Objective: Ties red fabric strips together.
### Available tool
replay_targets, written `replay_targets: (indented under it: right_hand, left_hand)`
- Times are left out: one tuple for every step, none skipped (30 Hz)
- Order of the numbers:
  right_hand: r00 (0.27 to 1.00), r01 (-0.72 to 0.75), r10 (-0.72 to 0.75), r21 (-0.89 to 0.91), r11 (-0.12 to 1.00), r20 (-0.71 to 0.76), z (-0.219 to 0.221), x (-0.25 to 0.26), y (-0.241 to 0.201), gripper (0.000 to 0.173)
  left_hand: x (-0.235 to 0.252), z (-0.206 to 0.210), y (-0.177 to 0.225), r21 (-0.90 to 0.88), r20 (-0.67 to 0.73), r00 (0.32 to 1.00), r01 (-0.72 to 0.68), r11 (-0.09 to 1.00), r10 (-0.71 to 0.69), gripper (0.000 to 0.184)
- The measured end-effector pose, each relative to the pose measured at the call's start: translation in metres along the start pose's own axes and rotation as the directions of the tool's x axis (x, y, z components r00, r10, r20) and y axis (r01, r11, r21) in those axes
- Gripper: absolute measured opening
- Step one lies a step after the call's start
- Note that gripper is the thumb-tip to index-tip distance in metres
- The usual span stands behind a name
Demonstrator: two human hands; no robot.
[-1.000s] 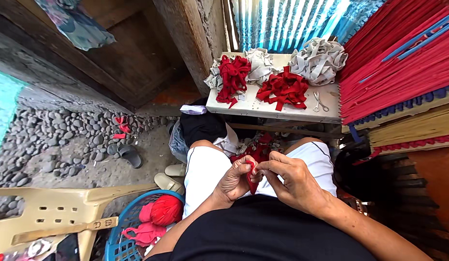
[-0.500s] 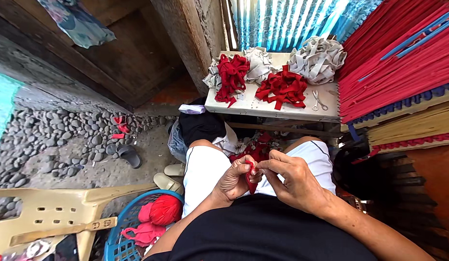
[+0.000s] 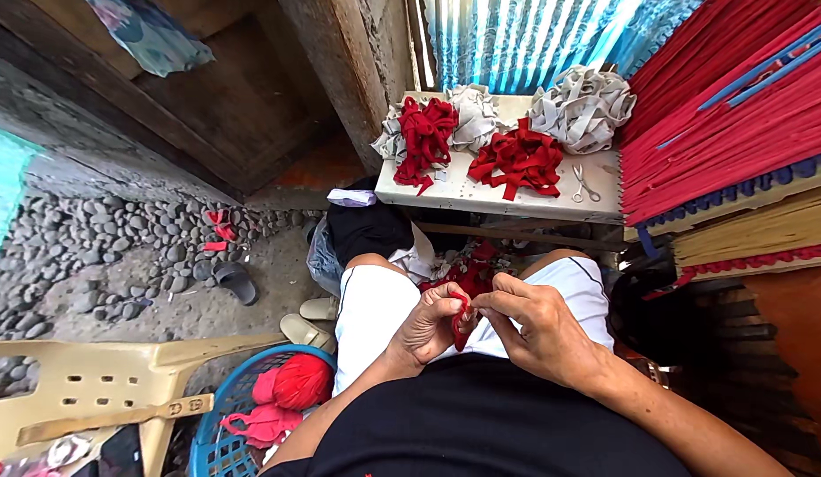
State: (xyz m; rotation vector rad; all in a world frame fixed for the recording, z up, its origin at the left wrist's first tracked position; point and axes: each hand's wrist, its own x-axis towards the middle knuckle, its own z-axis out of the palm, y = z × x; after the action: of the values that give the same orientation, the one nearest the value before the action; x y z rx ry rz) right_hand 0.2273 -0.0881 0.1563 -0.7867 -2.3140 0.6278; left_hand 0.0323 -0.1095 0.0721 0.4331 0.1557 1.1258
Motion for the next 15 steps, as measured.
replay_targets:
  right_hand:
    - [1.000,-0.003,0.003,0.004,1.000,-0.003,0.001,0.000,0.001,0.022]
    - [1.000,-0.009,0.009,0.016,1.000,-0.006,0.002,0.000,0.003,0.021]
    - [1.000,-0.016,0.017,0.036,0.999,-0.010,0.003,0.000,0.004,0.021]
    - [1.000,-0.024,0.024,0.055,0.998,-0.016,0.004,0.000,0.007,0.020]
    - [0.999,-0.032,0.033,0.071,0.997,-0.018,0.005,0.000,0.008,0.019]
    - [0.999,-0.039,0.041,0.081,0.996,-0.020,0.006,-0.001,0.010,0.019]
    - [0.999,-0.044,0.046,0.087,0.995,-0.021,0.007,-0.001,0.011,0.019]
    - [0.998,-0.049,0.051,0.089,0.995,-0.021,0.007,-0.001,0.011,0.018]
    - [0.998,-0.051,0.053,0.087,0.995,-0.022,0.007,-0.001,0.012,0.018]
    - [0.998,-0.050,0.052,0.082,0.995,-0.024,0.007,-0.001,0.012,0.019]
    - [0.998,-0.048,0.050,0.075,0.996,-0.026,0.007,-0.001,0.012,0.019]
    - [0.998,-0.046,0.048,0.067,0.997,-0.027,0.007,-0.002,0.012,0.019]
    - [0.998,-0.046,0.048,0.062,0.997,-0.028,0.007,-0.002,0.012,0.019]
    - [0.998,-0.046,0.048,0.060,0.997,-0.028,0.007,-0.002,0.012,0.018]
    - [0.998,-0.048,0.049,0.060,0.997,-0.029,0.007,-0.002,0.012,0.018]
  left_hand:
    - [0.000,0.000,0.000,0.009,-0.021,1.000,-0.003,1.000,0.003,0.003]
    - [-0.001,0.001,0.000,0.015,-0.034,0.999,-0.002,1.000,0.002,0.003]
    - [-0.001,0.001,0.000,0.018,-0.040,0.999,0.000,1.000,0.001,0.003]
    - [-0.001,0.001,0.000,0.016,-0.040,0.999,0.003,1.000,-0.003,0.003]
    - [-0.001,0.000,0.000,0.013,-0.039,0.999,0.009,1.000,-0.008,0.002]
    - [-0.001,0.000,0.000,0.011,-0.036,0.999,0.015,1.000,-0.014,0.002]
    - [-0.001,0.000,0.000,0.010,-0.038,0.999,0.019,1.000,-0.019,0.002]
    - [-0.001,0.000,0.000,0.009,-0.043,0.999,0.022,1.000,-0.022,0.002]
    - [-0.001,0.001,0.000,0.011,-0.051,0.998,0.025,1.000,-0.025,0.001]
    - [-0.001,0.001,0.000,0.017,-0.060,0.998,0.026,1.000,-0.025,0.001]
    - [-0.001,0.002,0.000,0.024,-0.071,0.997,0.026,0.999,-0.024,0.001]
    - [-0.001,0.002,0.000,0.031,-0.084,0.996,0.027,0.999,-0.025,0.001]
    - [-0.001,0.002,0.000,0.035,-0.096,0.995,0.029,0.999,-0.026,0.001]
    - [-0.001,0.002,0.000,0.036,-0.105,0.994,0.032,0.999,-0.028,0.002]
    - [-0.001,0.002,0.000,0.034,-0.112,0.993,0.034,0.999,-0.030,0.002]
